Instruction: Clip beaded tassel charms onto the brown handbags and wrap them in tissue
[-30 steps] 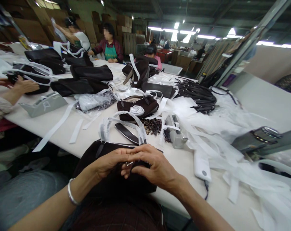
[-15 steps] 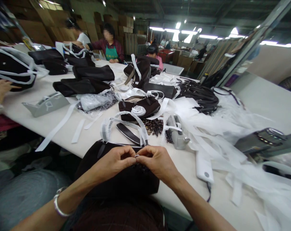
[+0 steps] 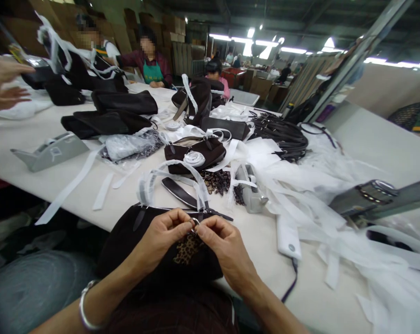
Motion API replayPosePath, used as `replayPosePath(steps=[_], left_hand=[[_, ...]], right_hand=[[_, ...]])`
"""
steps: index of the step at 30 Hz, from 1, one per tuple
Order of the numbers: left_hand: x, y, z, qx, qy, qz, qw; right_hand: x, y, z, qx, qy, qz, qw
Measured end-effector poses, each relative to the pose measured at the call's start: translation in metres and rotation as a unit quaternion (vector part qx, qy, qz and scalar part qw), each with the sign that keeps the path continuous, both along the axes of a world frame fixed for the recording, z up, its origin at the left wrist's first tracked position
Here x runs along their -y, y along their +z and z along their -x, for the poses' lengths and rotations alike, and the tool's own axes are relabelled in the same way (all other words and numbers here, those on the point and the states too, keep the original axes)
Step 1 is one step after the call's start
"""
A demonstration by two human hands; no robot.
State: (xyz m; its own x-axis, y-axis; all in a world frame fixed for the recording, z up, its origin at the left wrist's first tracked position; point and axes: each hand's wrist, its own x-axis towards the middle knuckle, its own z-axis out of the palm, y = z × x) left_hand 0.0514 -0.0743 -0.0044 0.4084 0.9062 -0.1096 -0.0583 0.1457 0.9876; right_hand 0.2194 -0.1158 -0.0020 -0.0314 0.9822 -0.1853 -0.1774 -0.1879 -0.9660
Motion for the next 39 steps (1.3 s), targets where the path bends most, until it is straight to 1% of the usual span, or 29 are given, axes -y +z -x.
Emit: replayPosePath(steps=[3, 5, 6, 7, 9, 10, 11, 13, 14, 15, 16, 18, 20, 22, 24, 26, 29, 32, 36, 39], left_hand=[[0.009, 0.004, -0.007, -0.029, 0.017, -0.021, 0.999], [0.015, 0.005, -0.011, -0.050, 0.032, -0.032, 0.998], [0.018, 0.005, -0.012, -0.060, 0.029, -0.036, 0.997], [0.018, 0.004, -0.012, -0.067, 0.011, -0.037, 0.997], [0.013, 0.002, -0.009, -0.073, -0.046, -0.027, 0.996], [0.006, 0.000, -0.007, -0.077, -0.063, -0.022, 0.995], [-0.002, -0.003, -0.004, -0.088, -0.065, -0.023, 0.994], [-0.024, -0.014, 0.001, -0.139, -0.033, -0.047, 0.989], [-0.036, -0.021, 0.002, -0.180, -0.022, -0.065, 0.981], [-0.048, -0.029, 0.002, -0.224, -0.023, -0.076, 0.971], [-0.058, -0.038, 0.001, -0.259, -0.040, -0.075, 0.962], [-0.074, -0.055, -0.004, -0.288, -0.076, -0.047, 0.953], [-0.085, -0.071, -0.014, -0.280, -0.098, -0.008, 0.955], [-0.092, -0.084, -0.023, -0.261, -0.102, 0.026, 0.960], [-0.097, -0.094, -0.031, -0.231, -0.095, 0.064, 0.966], [-0.100, -0.100, -0.037, -0.192, -0.081, 0.100, 0.973], [-0.101, -0.102, -0.040, -0.127, -0.070, 0.140, 0.980], [-0.097, -0.099, -0.039, -0.064, -0.064, 0.157, 0.983], [-0.089, -0.096, -0.036, 0.004, -0.056, 0.156, 0.986], [-0.084, -0.098, -0.037, 0.018, -0.040, 0.132, 0.990]], right_hand=[[0.003, -0.002, 0.004, -0.027, -0.023, -0.012, 0.999], [0.005, -0.007, 0.008, -0.045, -0.044, 0.004, 0.998], [0.006, -0.011, 0.009, -0.050, -0.056, 0.011, 0.997], [0.006, -0.014, 0.009, -0.050, -0.066, 0.017, 0.996], [0.004, -0.019, 0.006, -0.034, -0.069, 0.033, 0.996], [0.002, -0.020, 0.003, -0.021, -0.063, 0.045, 0.997], [-0.002, -0.022, 0.000, -0.007, -0.057, 0.059, 0.997], [-0.012, -0.024, -0.009, 0.028, -0.051, 0.083, 0.995], [-0.018, -0.026, -0.012, 0.053, -0.055, 0.089, 0.993], [-0.024, -0.029, -0.016, 0.085, -0.060, 0.091, 0.990], [-0.030, -0.032, -0.018, 0.121, -0.066, 0.090, 0.986], [-0.041, -0.040, -0.021, 0.197, -0.078, 0.078, 0.974], [-0.051, -0.049, -0.022, 0.264, -0.088, 0.057, 0.959], [-0.058, -0.058, -0.021, 0.305, -0.099, 0.046, 0.946], [-0.064, -0.064, -0.020, 0.321, -0.106, 0.050, 0.940], [-0.070, -0.069, -0.020, 0.323, -0.108, 0.058, 0.938], [-0.076, -0.073, -0.020, 0.316, -0.113, 0.064, 0.940], [-0.080, -0.074, -0.021, 0.301, -0.124, 0.077, 0.943], [-0.082, -0.077, -0.020, 0.318, -0.137, 0.066, 0.936], [-0.084, -0.081, -0.019, 0.332, -0.143, 0.056, 0.931]])
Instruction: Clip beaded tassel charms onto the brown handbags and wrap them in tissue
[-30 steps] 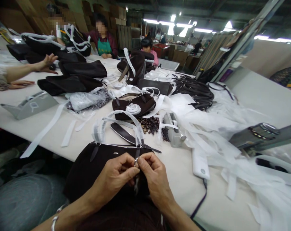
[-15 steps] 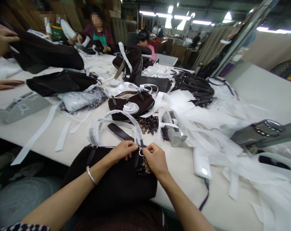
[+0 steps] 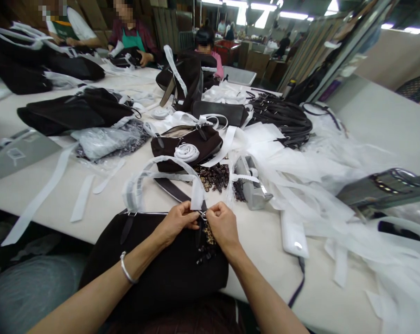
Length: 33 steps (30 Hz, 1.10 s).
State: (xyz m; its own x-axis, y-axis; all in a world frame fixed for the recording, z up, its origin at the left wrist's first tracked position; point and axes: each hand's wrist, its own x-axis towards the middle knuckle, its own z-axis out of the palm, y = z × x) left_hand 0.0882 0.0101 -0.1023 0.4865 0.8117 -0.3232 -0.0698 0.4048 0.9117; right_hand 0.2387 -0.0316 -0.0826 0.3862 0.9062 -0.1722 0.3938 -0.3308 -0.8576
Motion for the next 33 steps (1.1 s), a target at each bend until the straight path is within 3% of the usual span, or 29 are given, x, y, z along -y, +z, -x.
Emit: replayPosePath(steps=[8, 19, 22, 24, 27, 29, 33], left_hand=[[0.005, -0.011, -0.005, -0.078, 0.034, -0.078, 0.993], [0.011, -0.013, -0.006, -0.101, 0.055, -0.087, 0.990], [0.012, -0.015, -0.004, -0.071, 0.051, -0.057, 0.995], [0.012, -0.015, -0.002, -0.037, 0.031, -0.023, 0.999], [0.011, -0.014, 0.003, -0.009, 0.011, 0.010, 1.000], [0.011, -0.011, 0.007, -0.023, 0.032, 0.003, 0.999], [0.019, 0.000, 0.015, -0.069, 0.073, 0.002, 0.995]], right_hand=[[-0.003, -0.003, 0.004, 0.042, 0.018, -0.005, 0.999], [0.001, -0.008, 0.014, 0.071, 0.039, -0.005, 0.997], [0.000, -0.006, 0.012, 0.009, 0.073, 0.031, 0.997], [-0.001, 0.000, 0.006, -0.087, 0.102, 0.080, 0.988], [0.005, 0.015, -0.001, -0.245, 0.147, 0.152, 0.946], [0.016, 0.027, -0.002, -0.307, 0.173, 0.176, 0.919], [0.043, 0.041, 0.007, -0.327, 0.133, 0.156, 0.922]])
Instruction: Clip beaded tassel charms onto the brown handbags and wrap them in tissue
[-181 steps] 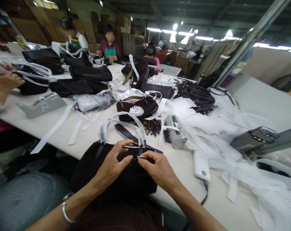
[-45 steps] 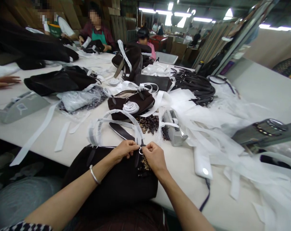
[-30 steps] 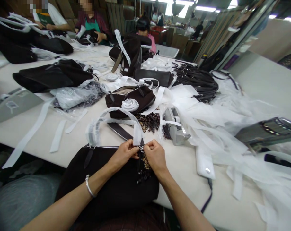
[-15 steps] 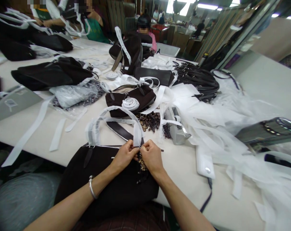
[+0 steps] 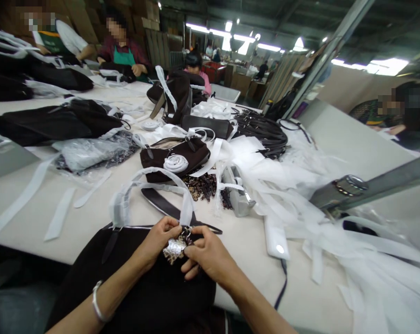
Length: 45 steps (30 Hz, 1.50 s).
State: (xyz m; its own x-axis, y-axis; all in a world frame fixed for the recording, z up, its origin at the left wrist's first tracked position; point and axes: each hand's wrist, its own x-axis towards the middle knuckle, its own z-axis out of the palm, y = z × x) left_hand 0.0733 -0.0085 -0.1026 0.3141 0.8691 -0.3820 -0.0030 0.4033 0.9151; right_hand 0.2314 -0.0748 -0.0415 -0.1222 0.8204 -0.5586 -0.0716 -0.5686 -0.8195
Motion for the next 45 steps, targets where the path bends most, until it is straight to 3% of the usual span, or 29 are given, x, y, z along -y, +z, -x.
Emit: replayPosePath(steps=[3, 7, 11, 17, 19, 22, 24, 27, 29, 31, 33, 35, 39, 42, 45], left_hand=[[0.010, 0.010, 0.007, 0.022, -0.065, 0.083, 0.994], [0.020, 0.022, 0.012, 0.064, -0.138, 0.172, 0.973], [0.023, 0.022, 0.013, 0.077, -0.144, 0.166, 0.972], [0.028, 0.020, 0.015, 0.084, -0.168, 0.115, 0.975], [0.030, 0.022, 0.016, 0.077, -0.154, 0.102, 0.980], [0.032, 0.022, 0.016, 0.057, -0.143, 0.140, 0.978], [0.032, 0.019, 0.015, 0.040, -0.154, 0.142, 0.977], [0.032, 0.015, 0.013, -0.006, -0.189, 0.078, 0.979], [0.033, 0.015, 0.013, -0.062, -0.218, 0.054, 0.972], [0.034, 0.019, 0.015, -0.130, -0.236, 0.028, 0.963], [0.036, 0.024, 0.020, -0.206, -0.229, -0.051, 0.950], [0.038, 0.030, 0.027, -0.267, -0.221, -0.150, 0.926], [0.033, 0.043, 0.038, -0.313, -0.210, -0.242, 0.894], [0.018, 0.055, 0.031, -0.301, -0.174, -0.299, 0.889], [-0.010, 0.061, 0.005, -0.283, -0.156, -0.360, 0.875]], right_hand=[[0.013, 0.004, 0.009, 0.037, -0.027, -0.029, 0.999], [0.025, 0.016, 0.020, 0.164, 0.027, -0.095, 0.982], [0.037, 0.028, 0.027, 0.250, 0.087, -0.148, 0.953], [0.043, 0.023, 0.028, 0.209, 0.099, -0.129, 0.964], [0.044, 0.012, 0.036, 0.272, 0.156, -0.186, 0.931], [0.046, -0.004, 0.053, 0.368, 0.317, -0.312, 0.817], [0.043, -0.004, 0.055, 0.366, 0.384, -0.386, 0.755], [0.021, 0.019, 0.030, 0.363, 0.365, -0.439, 0.737], [-0.007, 0.035, -0.002, 0.443, 0.298, -0.404, 0.743], [-0.041, 0.037, -0.038, 0.557, 0.276, -0.348, 0.702], [-0.070, 0.024, -0.069, 0.616, 0.300, -0.307, 0.660], [-0.090, 0.002, -0.089, 0.614, 0.334, -0.306, 0.646], [-0.103, -0.031, -0.107, 0.581, 0.348, -0.330, 0.658], [-0.107, -0.037, -0.113, 0.582, 0.314, -0.339, 0.669], [-0.113, -0.036, -0.116, 0.576, 0.279, -0.351, 0.683]])
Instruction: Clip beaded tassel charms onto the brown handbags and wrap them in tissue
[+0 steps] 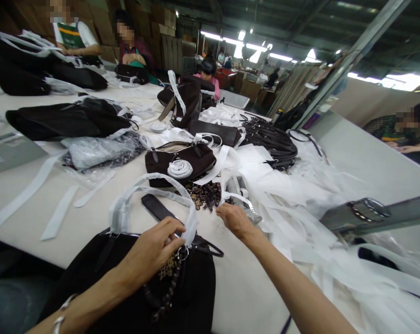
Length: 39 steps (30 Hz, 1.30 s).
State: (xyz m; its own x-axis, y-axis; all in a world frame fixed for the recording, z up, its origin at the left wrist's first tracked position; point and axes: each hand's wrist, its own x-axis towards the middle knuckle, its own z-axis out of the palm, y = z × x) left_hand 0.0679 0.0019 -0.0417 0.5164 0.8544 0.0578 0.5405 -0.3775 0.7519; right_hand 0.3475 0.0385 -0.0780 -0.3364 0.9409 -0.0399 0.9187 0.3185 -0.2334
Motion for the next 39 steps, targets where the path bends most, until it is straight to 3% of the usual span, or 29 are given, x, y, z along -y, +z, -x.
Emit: replayPosePath(steps=[3, 7, 12, 17, 21, 25, 28, 29, 30, 32, 36, 39], left_hand=[[-0.035, -0.006, -0.038, 0.003, -0.014, -0.074, 0.997], [-0.071, -0.027, -0.086, -0.044, -0.053, -0.119, 0.990], [-0.081, -0.042, -0.111, -0.084, -0.071, -0.115, 0.987], [-0.074, -0.037, -0.111, -0.124, -0.093, -0.120, 0.981], [-0.074, -0.030, -0.112, -0.161, -0.092, -0.111, 0.976], [-0.066, -0.011, -0.101, -0.178, -0.066, -0.088, 0.978], [-0.051, 0.014, -0.069, -0.130, -0.091, 0.012, 0.987], [-0.046, 0.022, -0.054, -0.063, -0.100, 0.114, 0.986], [-0.040, 0.030, -0.039, 0.011, -0.094, 0.216, 0.972], [-0.030, 0.040, -0.008, 0.155, -0.011, 0.327, 0.932], [-0.011, 0.035, 0.029, 0.387, 0.172, 0.398, 0.814], [0.004, 0.020, 0.029, 0.467, 0.190, 0.454, 0.734]], right_hand=[[-0.004, 0.002, 0.001, -0.050, -0.020, -0.015, 0.998], [-0.002, 0.006, 0.007, -0.176, -0.087, -0.012, 0.980], [0.001, 0.008, 0.011, -0.256, -0.116, 0.011, 0.959], [-0.002, -0.004, 0.013, -0.269, -0.116, 0.000, 0.956], [-0.005, -0.015, 0.014, -0.207, -0.085, -0.034, 0.974], [-0.013, -0.027, 0.011, -0.144, -0.064, -0.045, 0.987], [-0.023, -0.037, 0.003, -0.114, -0.088, -0.058, 0.988], [-0.027, -0.040, 0.001, -0.107, -0.097, -0.063, 0.988], [-0.030, -0.041, -0.001, -0.103, -0.104, -0.066, 0.987], [-0.033, -0.038, -0.003, -0.100, -0.110, -0.072, 0.986], [-0.016, -0.004, 0.008, -0.084, -0.121, -0.123, 0.981], [0.017, 0.036, 0.037, -0.117, -0.109, -0.166, 0.973]])
